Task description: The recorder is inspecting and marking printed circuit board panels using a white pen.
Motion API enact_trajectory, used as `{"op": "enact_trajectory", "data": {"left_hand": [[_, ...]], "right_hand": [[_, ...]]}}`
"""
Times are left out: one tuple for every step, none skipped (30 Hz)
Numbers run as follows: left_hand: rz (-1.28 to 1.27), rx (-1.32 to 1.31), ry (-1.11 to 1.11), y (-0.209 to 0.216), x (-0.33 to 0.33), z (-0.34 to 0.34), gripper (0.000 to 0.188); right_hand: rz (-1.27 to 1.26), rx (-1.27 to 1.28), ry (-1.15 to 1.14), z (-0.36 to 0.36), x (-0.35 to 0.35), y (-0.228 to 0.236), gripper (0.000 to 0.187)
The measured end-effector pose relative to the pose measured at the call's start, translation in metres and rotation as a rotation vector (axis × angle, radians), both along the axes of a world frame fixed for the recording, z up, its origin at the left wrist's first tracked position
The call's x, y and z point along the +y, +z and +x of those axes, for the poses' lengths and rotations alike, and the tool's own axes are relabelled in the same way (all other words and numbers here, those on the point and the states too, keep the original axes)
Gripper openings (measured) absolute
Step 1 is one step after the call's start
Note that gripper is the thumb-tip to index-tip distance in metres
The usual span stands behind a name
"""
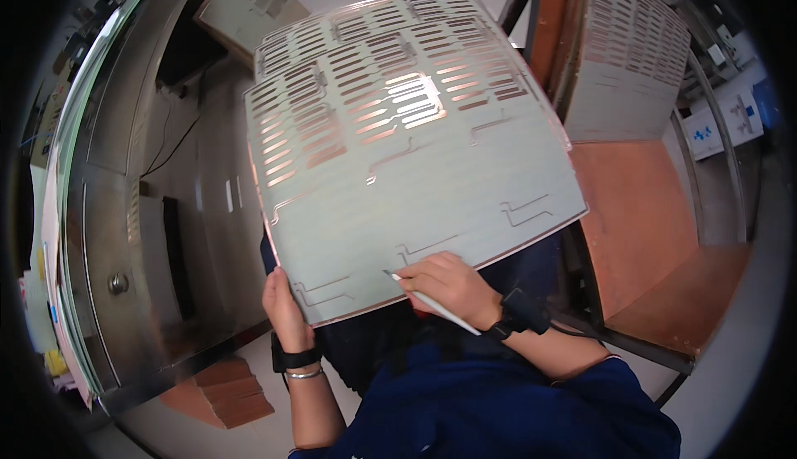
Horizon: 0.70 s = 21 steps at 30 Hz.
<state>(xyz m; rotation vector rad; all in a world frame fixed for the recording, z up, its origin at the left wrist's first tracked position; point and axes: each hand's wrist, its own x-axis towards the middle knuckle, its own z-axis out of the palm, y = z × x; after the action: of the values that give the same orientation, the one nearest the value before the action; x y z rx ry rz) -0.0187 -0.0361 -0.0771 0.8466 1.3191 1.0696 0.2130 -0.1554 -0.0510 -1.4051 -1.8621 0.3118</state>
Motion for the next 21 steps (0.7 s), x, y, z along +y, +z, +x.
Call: {"op": "enact_trajectory", "data": {"left_hand": [[0.009,0.012,-0.009,-0.004,0.000,-0.006,0.029],[0.014,0.019,-0.008,-0.002,0.000,-0.002,0.029],[0.009,0.025,-0.002,-0.001,0.000,0.001,0.029],[0.015,0.038,-0.011,0.001,0.000,0.002,0.029],[0.023,0.055,-0.019,0.002,0.000,0.001,0.029],[0.026,0.070,-0.027,0.001,0.000,0.002,0.029],[0.051,0.108,-0.047,-0.003,0.000,-0.003,0.029],[0.065,0.125,-0.031,-0.002,0.000,0.000,0.029],[0.079,0.143,-0.016,0.001,0.000,0.002,0.029],[0.077,0.174,0.008,0.002,0.001,-0.002,0.029],[0.104,0.190,-0.004,-0.002,0.004,-0.008,0.029],[0.115,0.178,-0.023,-0.004,0.009,-0.016,0.029],[0.125,0.167,-0.038,-0.003,0.010,-0.017,0.030],[0.126,0.187,-0.024,0.005,0.010,-0.014,0.030],[0.131,0.192,-0.028,0.004,0.012,-0.015,0.030],[0.126,0.222,-0.065,0.004,0.016,-0.020,0.030],[0.121,0.253,-0.099,0.003,0.018,-0.023,0.031],[0.110,0.275,-0.111,0.001,0.019,-0.025,0.031],[0.115,0.279,-0.119,0.000,0.020,-0.027,0.031],[0.123,0.344,-0.138,-0.003,0.022,-0.031,0.030],[0.130,0.408,-0.157,-0.005,0.023,-0.033,0.029]], "right_hand": [[0.012,-0.005,-0.034,-0.004,0.002,-0.001,0.025],[0.023,-0.016,-0.076,-0.006,0.003,-0.001,0.024],[0.022,-0.033,-0.100,-0.006,0.003,-0.002,0.024],[0.030,-0.008,-0.092,-0.006,0.003,-0.003,0.023],[0.039,0.021,-0.083,-0.004,0.003,-0.004,0.023],[0.007,0.054,-0.058,0.000,-0.001,-0.002,0.024],[0.015,0.048,-0.079,0.003,-0.005,0.000,0.024],[-0.004,0.096,-0.066,0.007,-0.011,0.000,0.025],[-0.022,0.146,-0.053,0.014,-0.016,0.002,0.025],[-0.025,0.160,-0.057,0.025,-0.023,0.005,0.025],[0.011,0.148,-0.134,0.039,-0.032,0.011,0.024],[0.018,0.136,-0.211,0.057,-0.042,0.012,0.023],[0.024,0.127,-0.283,0.076,-0.052,0.014,0.022],[0.002,0.151,-0.383,0.094,-0.059,0.015,0.021],[-0.022,0.177,-0.481,0.110,-0.065,0.016,0.019],[-0.018,0.169,-0.552,0.122,-0.067,0.017,0.018],[-0.015,0.162,-0.620,0.133,-0.068,0.018,0.017],[-0.011,0.163,-0.639,0.142,-0.067,0.019,0.016],[-0.008,0.168,-0.647,0.146,-0.067,0.018,0.016],[0.000,0.126,-0.641,0.150,-0.067,0.017,0.016],[0.008,0.082,-0.635,0.153,-0.068,0.016,0.016]]}}
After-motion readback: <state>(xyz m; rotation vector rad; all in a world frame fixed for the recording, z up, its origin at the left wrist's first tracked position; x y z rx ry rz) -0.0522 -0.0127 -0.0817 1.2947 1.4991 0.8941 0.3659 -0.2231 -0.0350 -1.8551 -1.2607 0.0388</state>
